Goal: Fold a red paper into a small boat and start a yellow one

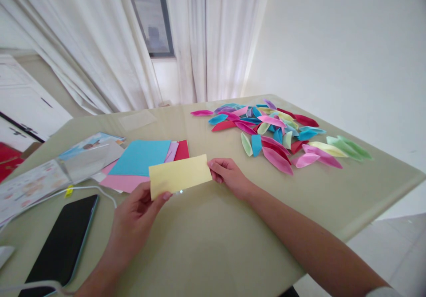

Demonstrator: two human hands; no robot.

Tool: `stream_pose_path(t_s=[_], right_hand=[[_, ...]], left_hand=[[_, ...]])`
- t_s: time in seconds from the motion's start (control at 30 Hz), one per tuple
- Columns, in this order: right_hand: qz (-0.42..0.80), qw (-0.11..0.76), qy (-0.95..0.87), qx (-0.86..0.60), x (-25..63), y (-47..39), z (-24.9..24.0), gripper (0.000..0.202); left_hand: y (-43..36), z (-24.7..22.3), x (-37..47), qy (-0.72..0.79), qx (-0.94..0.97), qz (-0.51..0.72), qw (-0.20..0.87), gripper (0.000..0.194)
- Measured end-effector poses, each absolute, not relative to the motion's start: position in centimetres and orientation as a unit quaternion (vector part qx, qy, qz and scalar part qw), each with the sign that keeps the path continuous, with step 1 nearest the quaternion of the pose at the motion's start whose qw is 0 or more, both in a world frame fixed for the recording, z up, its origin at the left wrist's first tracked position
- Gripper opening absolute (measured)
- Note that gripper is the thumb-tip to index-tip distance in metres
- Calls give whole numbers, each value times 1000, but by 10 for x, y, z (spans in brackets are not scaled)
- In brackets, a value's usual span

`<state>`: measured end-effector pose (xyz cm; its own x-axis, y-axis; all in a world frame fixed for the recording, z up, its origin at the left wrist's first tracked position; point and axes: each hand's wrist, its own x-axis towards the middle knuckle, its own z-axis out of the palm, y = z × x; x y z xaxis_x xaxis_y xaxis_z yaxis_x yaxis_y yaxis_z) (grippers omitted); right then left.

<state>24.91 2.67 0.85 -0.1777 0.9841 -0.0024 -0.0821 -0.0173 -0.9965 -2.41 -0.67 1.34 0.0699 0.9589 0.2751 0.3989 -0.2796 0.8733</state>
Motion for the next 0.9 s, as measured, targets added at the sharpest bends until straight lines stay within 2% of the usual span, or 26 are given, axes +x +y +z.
stream_pose_path(t_s=[0.2,0.37,0.5,0.67,0.77,0.9], right_hand=[[541,489,-505,-461,251,28,10,39],[482,513,-547,-453,257,25,21,39],[384,487,-669,-411,264,19,39,35],[297,410,-756,-415,272,13,57,27],[366,423,-702,-441,272,13,53,26],[507,464,-589,-424,268,13,38,31]], left_hand=[[2,1,-28,445,770,402,219,25],[-3,2,-25,433,774,402,227,35],[-6,8,-23,439,746,421,270,41],[-10,14,-16,439,633,488,409,40],[-17,21,-8,437,556,514,485,55],[-30,35,4,450,476,532,537,99]])
